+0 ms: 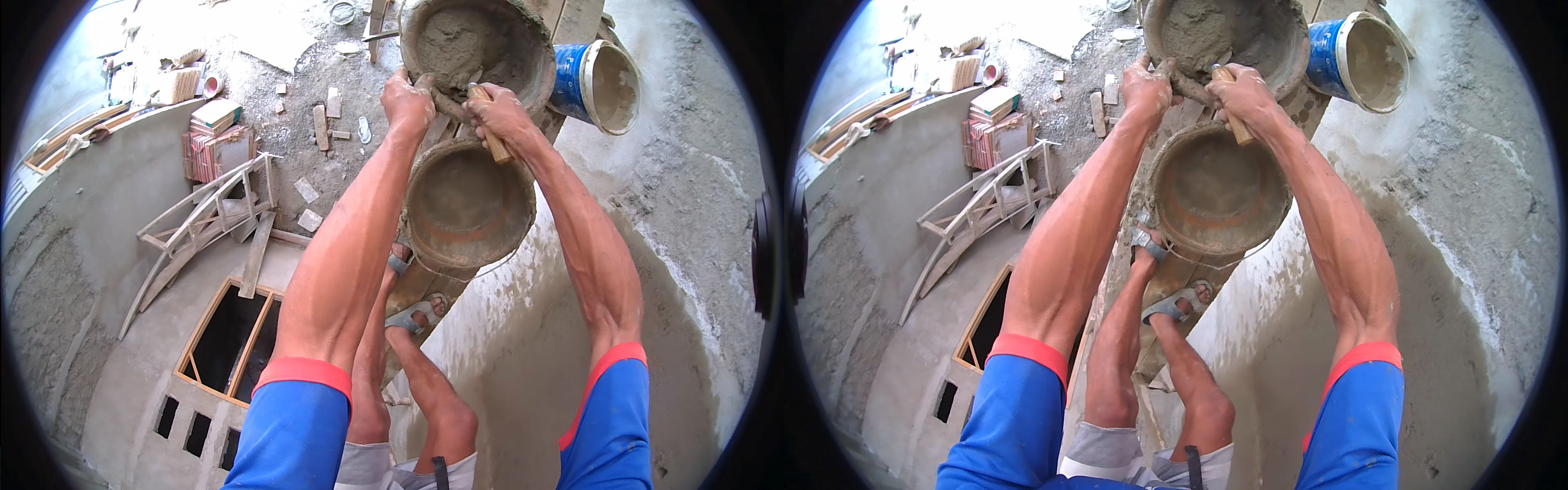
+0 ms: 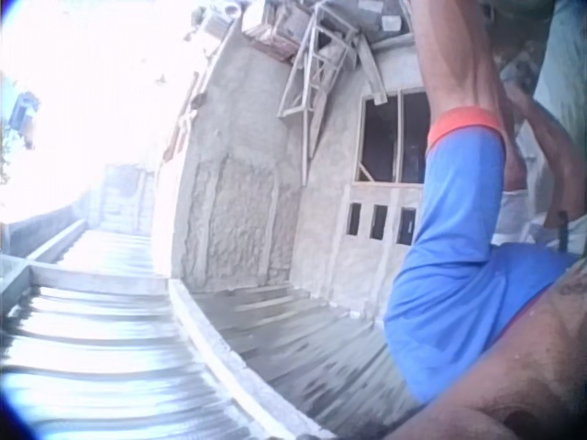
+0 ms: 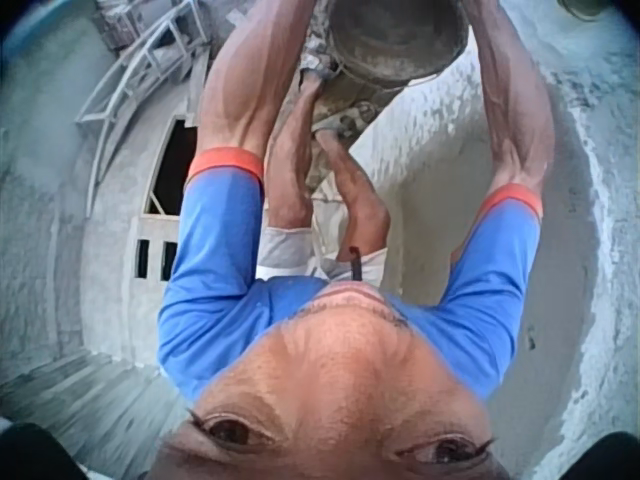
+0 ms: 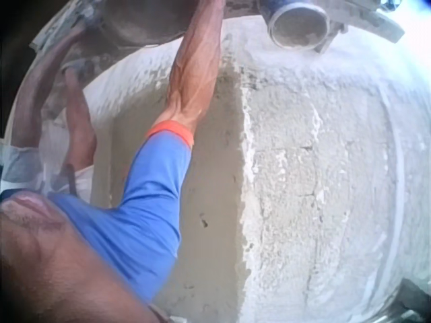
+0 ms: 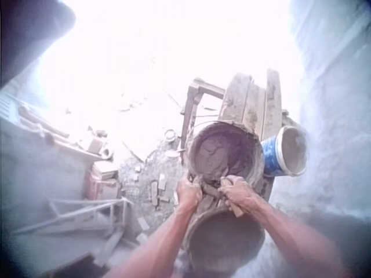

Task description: The person uses a wooden straight edge to level a freshly plastered ceiling, then uses a trowel to apply and smooth plaster from a bucket onto a wall corner.

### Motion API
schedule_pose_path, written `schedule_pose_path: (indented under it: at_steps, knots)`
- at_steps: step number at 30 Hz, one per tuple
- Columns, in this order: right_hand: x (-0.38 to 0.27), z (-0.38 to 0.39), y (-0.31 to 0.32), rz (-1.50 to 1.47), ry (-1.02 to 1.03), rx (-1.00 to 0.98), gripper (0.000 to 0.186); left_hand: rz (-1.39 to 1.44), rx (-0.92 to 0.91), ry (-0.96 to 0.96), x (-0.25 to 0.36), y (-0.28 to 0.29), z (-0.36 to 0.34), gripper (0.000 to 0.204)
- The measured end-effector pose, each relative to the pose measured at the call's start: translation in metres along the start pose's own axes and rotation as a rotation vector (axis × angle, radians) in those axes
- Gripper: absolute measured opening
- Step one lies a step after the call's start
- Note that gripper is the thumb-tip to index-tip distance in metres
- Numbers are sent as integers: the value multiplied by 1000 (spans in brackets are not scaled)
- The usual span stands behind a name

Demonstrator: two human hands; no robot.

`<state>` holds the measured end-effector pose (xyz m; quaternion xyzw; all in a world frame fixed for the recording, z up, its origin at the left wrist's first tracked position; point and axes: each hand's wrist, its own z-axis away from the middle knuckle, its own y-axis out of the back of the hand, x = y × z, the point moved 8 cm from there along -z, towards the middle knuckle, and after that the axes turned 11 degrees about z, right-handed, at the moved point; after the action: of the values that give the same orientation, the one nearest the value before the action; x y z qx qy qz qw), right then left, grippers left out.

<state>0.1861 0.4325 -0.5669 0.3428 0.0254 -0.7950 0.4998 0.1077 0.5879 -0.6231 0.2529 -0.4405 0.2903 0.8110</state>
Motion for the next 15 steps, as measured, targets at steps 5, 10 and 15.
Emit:
schedule_pose_path:
  at_steps: [5, 10, 15]
  knots:
    - [12, 10, 2, -170, 25, 21, 18, -46, -59, 44, 7, 0, -1, 32]
    - [19, 18, 3, -317, 92, 37, 20, -175, -131, 40, 5, 18, 3, 53]
    - [44, 64, 28, -292, 110, 92, 39, 34, -175, 294, -20, 45, 76, 85]
